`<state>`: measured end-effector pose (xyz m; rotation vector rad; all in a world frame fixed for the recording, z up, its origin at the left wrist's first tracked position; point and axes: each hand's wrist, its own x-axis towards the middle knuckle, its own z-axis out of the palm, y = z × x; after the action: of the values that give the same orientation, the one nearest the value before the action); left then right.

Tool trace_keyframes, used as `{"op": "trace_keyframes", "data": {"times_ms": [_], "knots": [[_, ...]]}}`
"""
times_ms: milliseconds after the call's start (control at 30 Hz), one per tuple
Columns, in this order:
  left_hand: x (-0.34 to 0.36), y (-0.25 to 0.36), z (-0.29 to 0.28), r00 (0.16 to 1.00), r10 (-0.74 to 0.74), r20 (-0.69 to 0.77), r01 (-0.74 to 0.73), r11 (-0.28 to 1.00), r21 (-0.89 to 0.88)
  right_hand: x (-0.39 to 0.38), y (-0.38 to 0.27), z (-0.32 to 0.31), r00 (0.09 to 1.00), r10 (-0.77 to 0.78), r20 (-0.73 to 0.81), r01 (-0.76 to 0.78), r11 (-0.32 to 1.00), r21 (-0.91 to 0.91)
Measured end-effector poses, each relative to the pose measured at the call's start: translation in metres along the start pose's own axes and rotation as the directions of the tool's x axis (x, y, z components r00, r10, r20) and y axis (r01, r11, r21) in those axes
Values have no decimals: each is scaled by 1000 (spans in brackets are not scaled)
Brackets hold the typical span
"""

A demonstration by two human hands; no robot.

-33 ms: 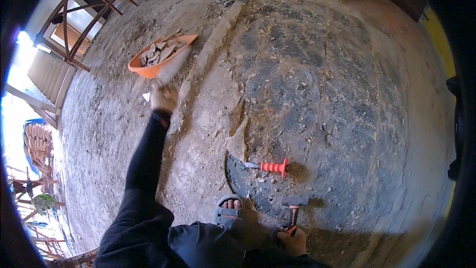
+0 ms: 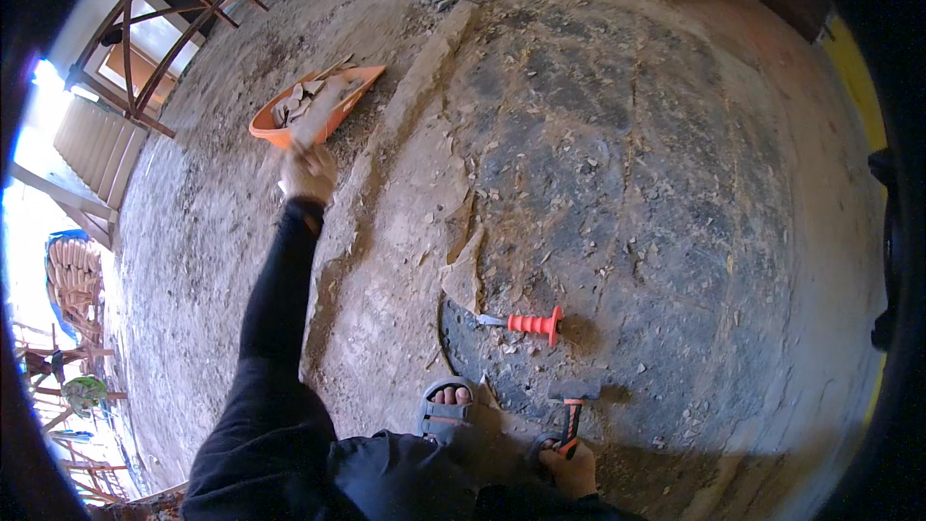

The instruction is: The person walks to a concrete floor area and uses a hammer and a red drill bit to repeatedly strike and drill into the floor. They periodically clear debris from the hole with their hand and continue hammering and drilling until the clip ends.

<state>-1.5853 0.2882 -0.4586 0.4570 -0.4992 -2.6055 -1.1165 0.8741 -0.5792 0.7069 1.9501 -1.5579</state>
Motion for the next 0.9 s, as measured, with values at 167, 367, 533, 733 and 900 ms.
{"op": "trace_keyframes", "data": {"times_ms": [167,367,533,733,900], "knots": [[13,1,27,989,143,41,-148,938,314,-8,-18,1,999,30,-22,-31,998,-55],[-124,-128,-61,952,-206,227,-237,-23,971,-16,-54,-2,994,98,46,-98,995,-1],[-201,-174,-80,962,-87,257,-255,-621,741,-20,-74,-2,992,123,-1,-122,987,-103],[-171,-182,-73,1000,1,24,-19,-588,809,-17,-62,1,996,93,-7,-93,993,-77],[-163,-186,-78,998,-7,-63,51,-517,854,-15,-54,1,990,142,8,-142,988,-62]]}}
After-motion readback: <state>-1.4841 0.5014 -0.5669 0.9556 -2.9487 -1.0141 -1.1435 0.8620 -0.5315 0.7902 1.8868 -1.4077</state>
